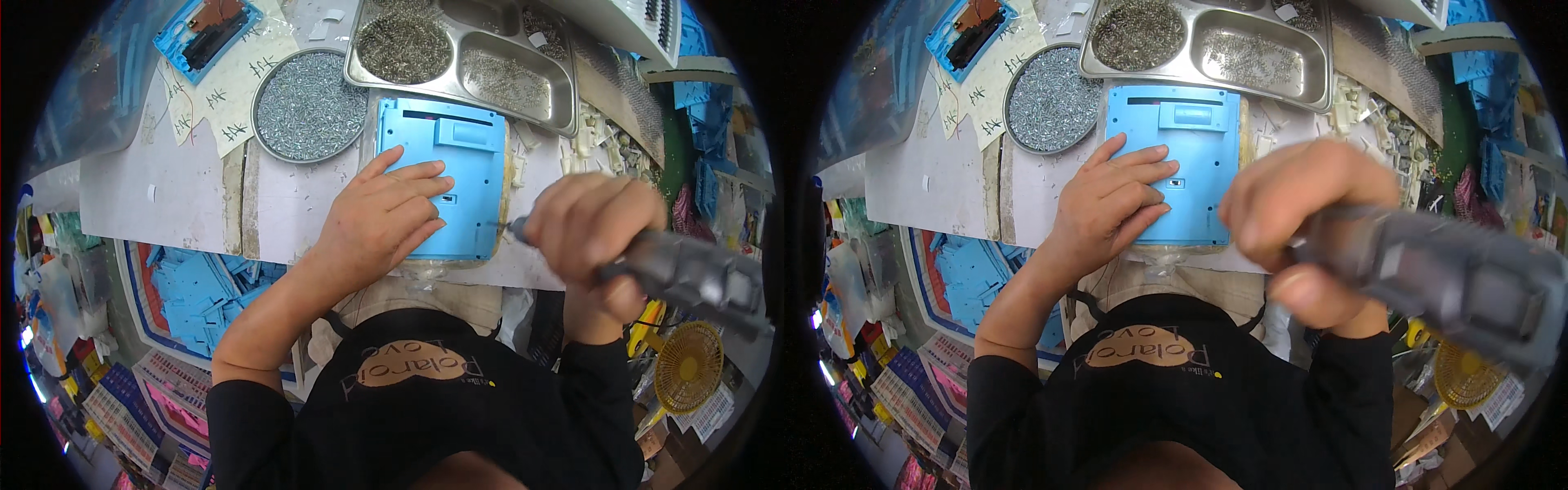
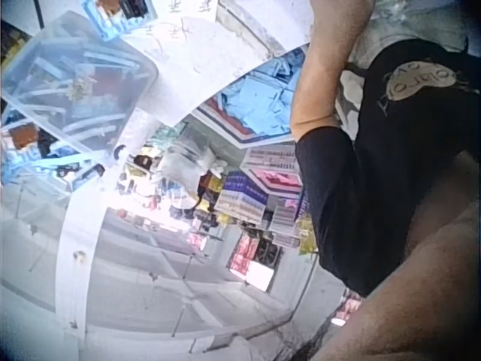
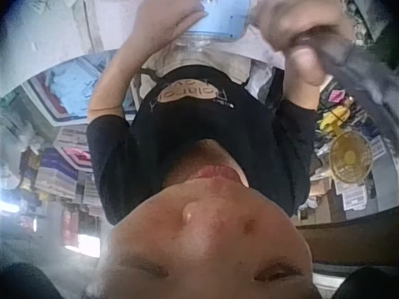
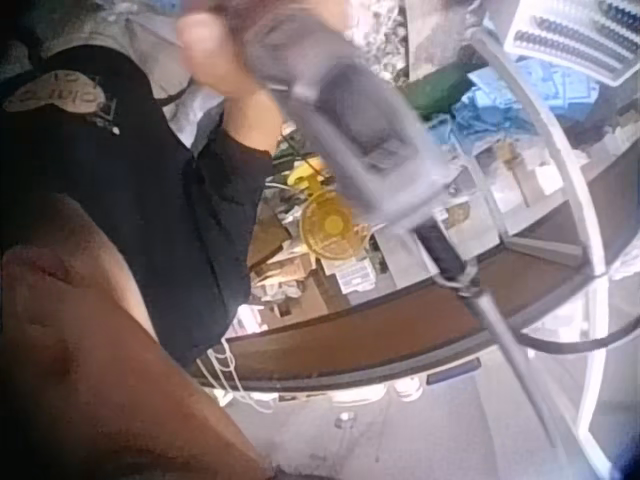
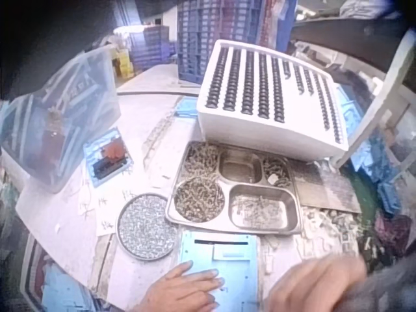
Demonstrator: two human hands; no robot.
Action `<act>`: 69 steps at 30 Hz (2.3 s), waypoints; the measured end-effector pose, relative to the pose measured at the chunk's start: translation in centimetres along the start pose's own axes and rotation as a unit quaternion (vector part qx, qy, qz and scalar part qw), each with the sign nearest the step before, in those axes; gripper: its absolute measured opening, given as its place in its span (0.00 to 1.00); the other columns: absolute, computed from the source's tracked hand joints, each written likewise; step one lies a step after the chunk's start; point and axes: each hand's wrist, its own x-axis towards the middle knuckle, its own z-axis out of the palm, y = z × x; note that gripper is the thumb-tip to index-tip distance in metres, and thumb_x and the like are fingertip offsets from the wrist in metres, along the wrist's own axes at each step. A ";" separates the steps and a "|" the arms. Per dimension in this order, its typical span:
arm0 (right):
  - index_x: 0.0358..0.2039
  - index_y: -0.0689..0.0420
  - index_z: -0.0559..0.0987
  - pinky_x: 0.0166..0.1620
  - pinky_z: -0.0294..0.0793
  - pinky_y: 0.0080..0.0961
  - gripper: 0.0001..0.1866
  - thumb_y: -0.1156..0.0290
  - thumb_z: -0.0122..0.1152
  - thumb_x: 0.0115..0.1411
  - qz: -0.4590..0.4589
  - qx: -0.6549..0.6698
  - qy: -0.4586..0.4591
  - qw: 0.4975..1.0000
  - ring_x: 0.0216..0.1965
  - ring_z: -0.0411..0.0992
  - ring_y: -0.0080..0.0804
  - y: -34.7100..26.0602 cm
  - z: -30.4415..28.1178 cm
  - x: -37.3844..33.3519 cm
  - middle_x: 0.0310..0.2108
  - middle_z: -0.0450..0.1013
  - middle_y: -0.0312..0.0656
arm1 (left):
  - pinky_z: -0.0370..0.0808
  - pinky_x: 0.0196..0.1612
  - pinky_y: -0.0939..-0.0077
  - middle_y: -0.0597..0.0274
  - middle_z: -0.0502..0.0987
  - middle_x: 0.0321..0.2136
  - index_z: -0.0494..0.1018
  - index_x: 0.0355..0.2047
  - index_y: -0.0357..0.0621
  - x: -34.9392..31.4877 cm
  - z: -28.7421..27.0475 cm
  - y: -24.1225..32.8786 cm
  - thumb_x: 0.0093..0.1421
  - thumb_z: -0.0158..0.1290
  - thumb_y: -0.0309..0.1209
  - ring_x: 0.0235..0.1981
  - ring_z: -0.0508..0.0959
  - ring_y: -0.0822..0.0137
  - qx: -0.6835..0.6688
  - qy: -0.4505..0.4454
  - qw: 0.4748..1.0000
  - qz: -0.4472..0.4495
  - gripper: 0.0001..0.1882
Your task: Soldering and assembling the internal components of a blue plastic electronic device shell.
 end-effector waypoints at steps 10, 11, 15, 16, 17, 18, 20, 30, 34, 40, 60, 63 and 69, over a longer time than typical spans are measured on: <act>0.27 0.54 0.70 0.25 0.72 0.32 0.16 0.63 0.71 0.59 0.000 -0.142 -0.032 0.989 0.14 0.68 0.31 1.9 2.1 -0.8 0.14 0.68 0.33 | 0.68 0.65 0.50 0.60 0.84 0.48 0.77 0.31 0.45 0.2 0.1 0.0 0.54 0.67 0.27 0.57 0.80 0.59 -0.008 0.007 1.000 0.002 0.08; 0.28 0.53 0.71 0.25 0.73 0.33 0.15 0.63 0.70 0.59 -0.009 -0.141 -0.039 0.989 0.14 0.68 0.31 1.8 1.2 -0.5 0.14 0.69 0.33 | 0.68 0.65 0.50 0.60 0.84 0.48 0.77 0.31 0.45 0.0 0.0 -0.1 0.54 0.67 0.27 0.57 0.80 0.59 -0.004 0.007 1.000 0.000 0.08; 0.39 0.54 0.75 0.28 0.63 0.28 0.09 0.62 0.56 0.66 -0.100 -0.065 0.007 0.993 0.16 0.62 0.24 0.4 -2.5 3.0 0.15 0.64 0.28 | 0.68 0.65 0.50 0.60 0.83 0.49 0.78 0.32 0.44 -0.1 -0.1 -0.1 0.55 0.66 0.27 0.57 0.80 0.60 -0.008 0.005 1.000 -0.002 0.08; 0.39 0.54 0.73 0.27 0.59 0.27 0.09 0.62 0.51 0.69 -0.093 -0.086 0.029 0.992 0.16 0.58 0.22 1.1 -3.6 3.9 0.15 0.59 0.27 | 0.68 0.65 0.50 0.60 0.83 0.49 0.78 0.33 0.44 -0.1 0.0 0.0 0.55 0.66 0.27 0.58 0.79 0.60 -0.007 0.004 1.000 -0.005 0.08; 0.37 0.55 0.72 0.27 0.59 0.27 0.09 0.63 0.52 0.69 -0.098 -0.098 0.038 0.990 0.16 0.56 0.21 2.1 -4.1 4.9 0.15 0.58 0.28 | 0.68 0.65 0.50 0.60 0.83 0.49 0.78 0.33 0.44 0.1 0.0 0.1 0.55 0.66 0.27 0.58 0.79 0.60 -0.009 0.003 1.000 -0.004 0.07; 0.35 0.55 0.71 0.27 0.59 0.27 0.09 0.63 0.53 0.68 -0.090 -0.100 0.038 0.990 0.16 0.57 0.21 2.5 -4.4 5.3 0.14 0.58 0.29 | 0.67 0.66 0.50 0.60 0.83 0.49 0.79 0.33 0.44 0.2 0.0 0.2 0.55 0.66 0.27 0.58 0.79 0.60 -0.012 0.002 1.000 -0.002 0.07; 0.33 0.55 0.70 0.26 0.59 0.26 0.10 0.64 0.55 0.67 -0.065 -0.110 0.040 0.991 0.16 0.58 0.22 3.6 -4.5 5.8 0.14 0.59 0.30 | 0.67 0.66 0.50 0.59 0.83 0.49 0.79 0.33 0.44 0.1 0.0 0.0 0.55 0.66 0.27 0.58 0.79 0.60 -0.013 0.000 1.000 -0.006 0.07; 0.42 0.57 0.72 0.26 0.59 0.25 0.12 0.62 0.57 0.66 0.000 -0.086 -0.025 0.996 0.15 0.58 0.21 4.2 -6.2 6.8 0.13 0.59 0.29 | 0.68 0.65 0.50 0.60 0.84 0.46 0.80 0.38 0.44 -0.1 0.2 -0.3 0.56 0.66 0.25 0.57 0.80 0.60 -0.034 0.020 0.999 -0.008 0.09; 0.40 0.51 0.73 0.24 0.62 0.19 0.13 0.58 0.63 0.65 -0.071 0.001 -0.029 0.997 0.15 0.63 0.17 1.1 -1.4 6.1 0.15 0.65 0.25 | 0.68 0.65 0.49 0.60 0.85 0.43 0.80 0.39 0.44 -1.2 0.6 -0.3 0.55 0.65 0.24 0.52 0.82 0.61 -0.058 0.087 0.994 -0.025 0.10; 0.36 0.48 0.72 0.21 0.65 0.16 0.15 0.55 0.68 0.64 -0.051 0.051 -0.025 0.997 0.14 0.67 0.16 1.0 2.8 4.8 0.15 0.69 0.24 | 0.67 0.65 0.48 0.61 0.85 0.40 0.80 0.38 0.44 -0.6 0.1 0.1 0.53 0.66 0.23 0.48 0.84 0.61 -0.056 0.125 0.991 0.000 0.11; 0.40 0.50 0.70 0.26 0.65 0.21 0.13 0.56 0.59 0.69 0.029 0.008 -0.008 1.000 0.16 0.67 0.18 1.3 5.7 7.5 0.16 0.67 0.25 | 0.75 0.56 0.56 0.62 0.84 0.36 0.80 0.34 0.43 -1.7 -3.1 -1.8 0.50 0.70 0.27 0.43 0.84 0.62 -0.029 0.139 0.988 0.064 0.12; 0.41 0.49 0.70 0.27 0.64 0.21 0.12 0.55 0.58 0.70 0.017 0.015 -0.010 1.000 0.17 0.67 0.17 1.3 5.9 8.1 0.17 0.67 0.25 | 0.76 0.55 0.57 0.62 0.84 0.36 0.80 0.34 0.44 -1.2 -3.9 -1.9 0.51 0.70 0.27 0.43 0.84 0.62 -0.023 0.132 0.990 0.053 0.12; 0.41 0.50 0.71 0.27 0.63 0.22 0.11 0.58 0.56 0.69 -0.014 -0.007 -0.031 0.999 0.17 0.64 0.18 2.5 5.5 8.9 0.16 0.65 0.25 | 0.79 0.49 0.62 0.61 0.83 0.33 0.78 0.33 0.43 -1.3 -5.1 -3.4 0.55 0.67 0.24 0.39 0.84 0.60 -0.023 0.179 0.982 0.062 0.08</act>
